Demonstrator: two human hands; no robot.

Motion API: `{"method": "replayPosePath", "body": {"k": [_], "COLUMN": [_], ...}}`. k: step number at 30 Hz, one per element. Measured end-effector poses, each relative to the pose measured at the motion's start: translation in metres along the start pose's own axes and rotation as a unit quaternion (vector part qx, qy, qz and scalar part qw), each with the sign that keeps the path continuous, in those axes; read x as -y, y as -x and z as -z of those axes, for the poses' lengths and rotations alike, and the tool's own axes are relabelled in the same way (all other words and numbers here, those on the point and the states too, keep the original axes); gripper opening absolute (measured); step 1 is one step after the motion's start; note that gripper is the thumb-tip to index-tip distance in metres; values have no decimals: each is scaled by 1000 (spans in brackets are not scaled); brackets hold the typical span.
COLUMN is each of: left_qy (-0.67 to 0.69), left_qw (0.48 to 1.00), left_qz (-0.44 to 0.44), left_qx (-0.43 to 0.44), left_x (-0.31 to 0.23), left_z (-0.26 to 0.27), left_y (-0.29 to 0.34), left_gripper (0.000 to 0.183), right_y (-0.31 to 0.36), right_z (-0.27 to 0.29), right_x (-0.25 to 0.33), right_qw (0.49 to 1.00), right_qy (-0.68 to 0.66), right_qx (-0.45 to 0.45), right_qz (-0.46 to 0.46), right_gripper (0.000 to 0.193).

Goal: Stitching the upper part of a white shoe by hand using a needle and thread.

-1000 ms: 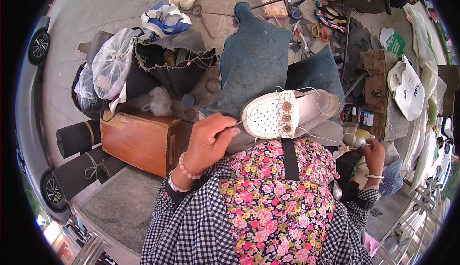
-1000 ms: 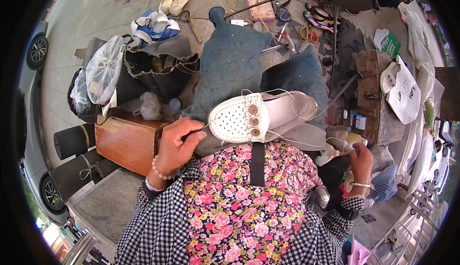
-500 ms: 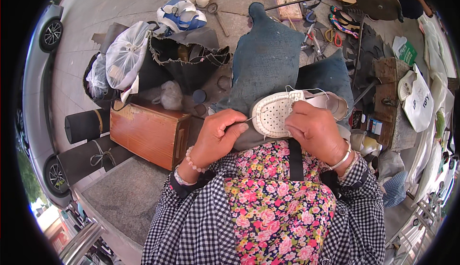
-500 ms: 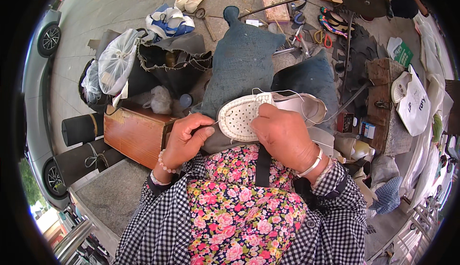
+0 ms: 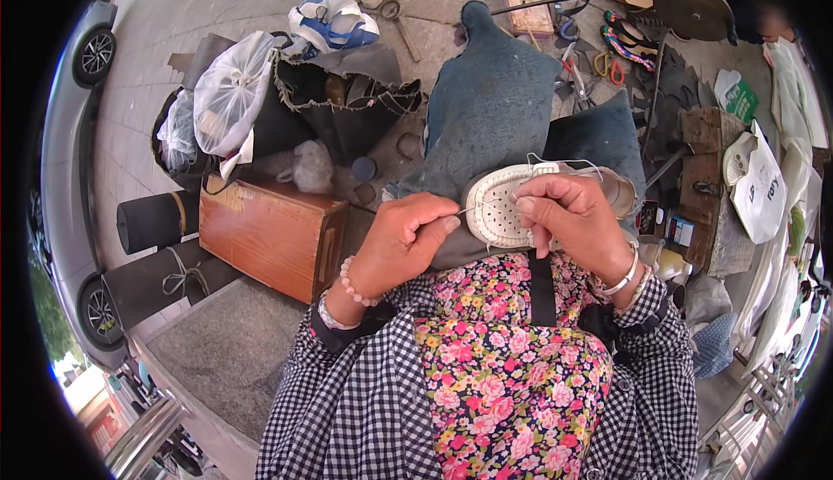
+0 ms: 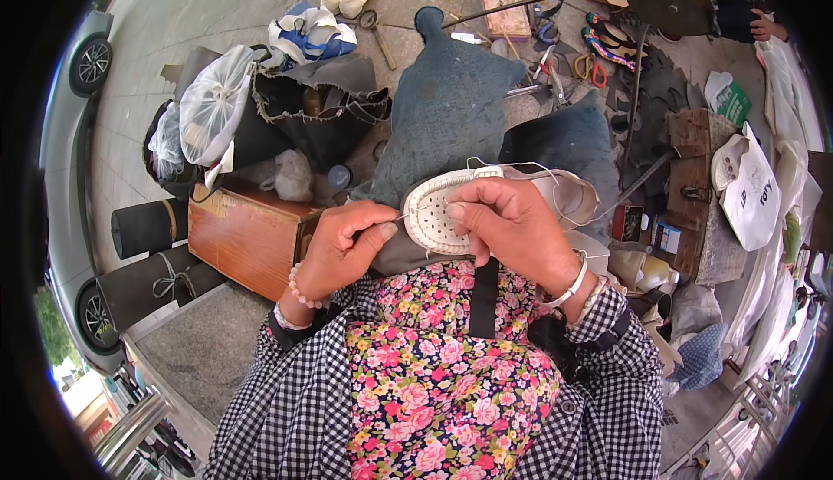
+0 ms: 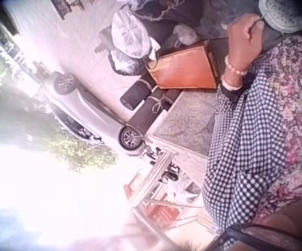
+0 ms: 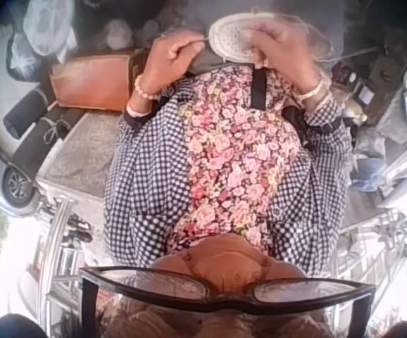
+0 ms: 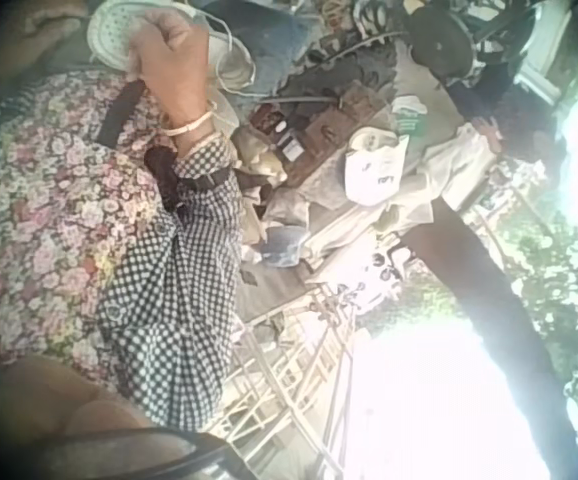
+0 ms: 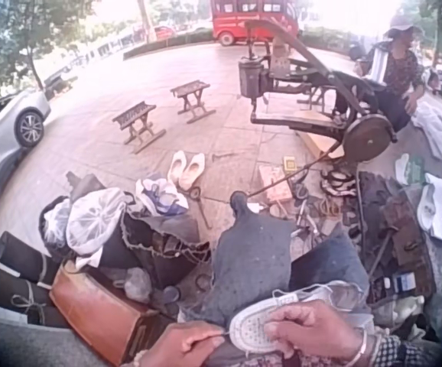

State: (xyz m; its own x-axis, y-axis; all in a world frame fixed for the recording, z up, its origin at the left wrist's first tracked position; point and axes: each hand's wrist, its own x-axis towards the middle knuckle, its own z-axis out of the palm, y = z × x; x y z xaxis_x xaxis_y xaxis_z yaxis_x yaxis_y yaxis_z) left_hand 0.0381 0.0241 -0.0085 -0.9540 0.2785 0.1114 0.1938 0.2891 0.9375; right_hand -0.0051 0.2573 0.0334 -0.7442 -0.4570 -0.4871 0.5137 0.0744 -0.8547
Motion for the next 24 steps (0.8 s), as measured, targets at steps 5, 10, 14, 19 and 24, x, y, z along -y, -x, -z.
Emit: {"method": "replayPosePath", "body": {"k": [5,10,14,19,24], "left_qy": [-106,-126,-53,3,15], "left_qw": [994,992,998,998,990], "left_qz": [-12,-15,-24,37,122], "left_qx": [1,15,-4,41,66], "left_x": [-9,-11,-7,1,5], "left_z": [6,7,-1,4,8], "left_y": [-5,-8,-10,-12,-14], "left_gripper": [13,9,5,6,14], "right_y": [-4,-8,-12,-7,-4], "right_z": [-12,-16,-13,-9,-4], "right_x": [5,3,-12,-2,2], "right_qw": [998,997,987,993,989], "right_qy": [69,74,147,113,-119], "right_qx": [13,20,15,2,32], "right_qz": [-6,-2,70,27,-80], "right_gripper": [16,10,5,11,13]}}
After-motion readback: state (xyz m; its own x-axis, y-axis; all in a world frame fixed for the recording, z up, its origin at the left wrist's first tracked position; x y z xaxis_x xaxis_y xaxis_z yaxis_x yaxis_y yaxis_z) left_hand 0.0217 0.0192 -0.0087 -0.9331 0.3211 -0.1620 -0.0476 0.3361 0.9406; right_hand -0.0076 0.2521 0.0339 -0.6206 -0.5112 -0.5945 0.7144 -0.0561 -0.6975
